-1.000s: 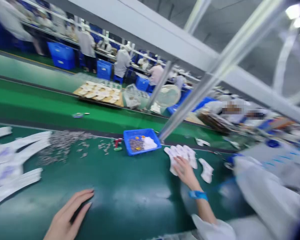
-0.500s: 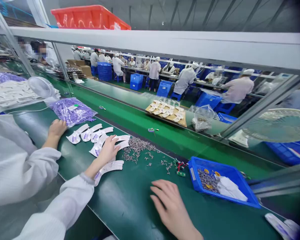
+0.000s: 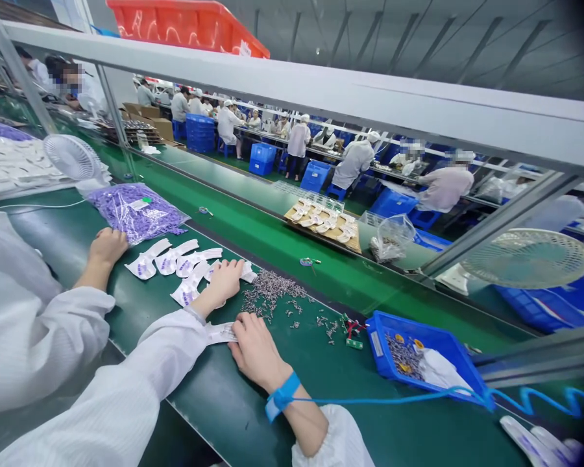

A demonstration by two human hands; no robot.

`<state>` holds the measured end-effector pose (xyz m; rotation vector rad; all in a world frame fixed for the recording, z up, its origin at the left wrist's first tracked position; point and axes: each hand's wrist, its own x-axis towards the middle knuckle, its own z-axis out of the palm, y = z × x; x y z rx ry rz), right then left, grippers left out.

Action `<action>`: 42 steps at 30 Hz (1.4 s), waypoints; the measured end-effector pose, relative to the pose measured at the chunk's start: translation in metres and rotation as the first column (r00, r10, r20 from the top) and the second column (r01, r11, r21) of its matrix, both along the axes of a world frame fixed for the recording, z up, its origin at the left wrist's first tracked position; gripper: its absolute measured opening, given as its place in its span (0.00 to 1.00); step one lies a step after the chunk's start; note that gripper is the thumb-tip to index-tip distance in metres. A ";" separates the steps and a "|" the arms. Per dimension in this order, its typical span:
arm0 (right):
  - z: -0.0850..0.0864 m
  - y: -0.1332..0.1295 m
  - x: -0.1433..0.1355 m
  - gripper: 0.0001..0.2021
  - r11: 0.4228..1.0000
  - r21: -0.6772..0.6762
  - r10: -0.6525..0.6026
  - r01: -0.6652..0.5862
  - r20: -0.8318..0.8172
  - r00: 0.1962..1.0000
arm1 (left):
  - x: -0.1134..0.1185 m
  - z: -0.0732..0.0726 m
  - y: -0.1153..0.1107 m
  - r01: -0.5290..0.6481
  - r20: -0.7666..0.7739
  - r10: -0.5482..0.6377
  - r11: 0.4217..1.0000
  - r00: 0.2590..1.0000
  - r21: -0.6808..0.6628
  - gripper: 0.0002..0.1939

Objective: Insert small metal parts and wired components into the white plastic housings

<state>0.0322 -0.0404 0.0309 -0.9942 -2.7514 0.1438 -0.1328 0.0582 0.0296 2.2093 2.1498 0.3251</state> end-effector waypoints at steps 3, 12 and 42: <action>0.004 -0.004 0.008 0.04 0.999 -0.012 0.048 -0.047 0.030 0.998 | -0.005 0.005 0.004 0.007 -0.001 -0.007 0.999 1.000 0.053 0.27; 0.015 -0.077 0.115 0.02 0.959 -0.114 -0.276 0.257 -0.207 0.938 | 0.000 0.039 -0.050 0.342 0.104 -0.375 0.907 0.921 0.247 0.25; -0.029 -0.133 0.180 0.15 0.835 -0.097 -0.550 0.541 -0.174 0.817 | -0.005 -0.002 -0.074 0.164 0.150 -0.226 0.926 0.963 0.341 0.22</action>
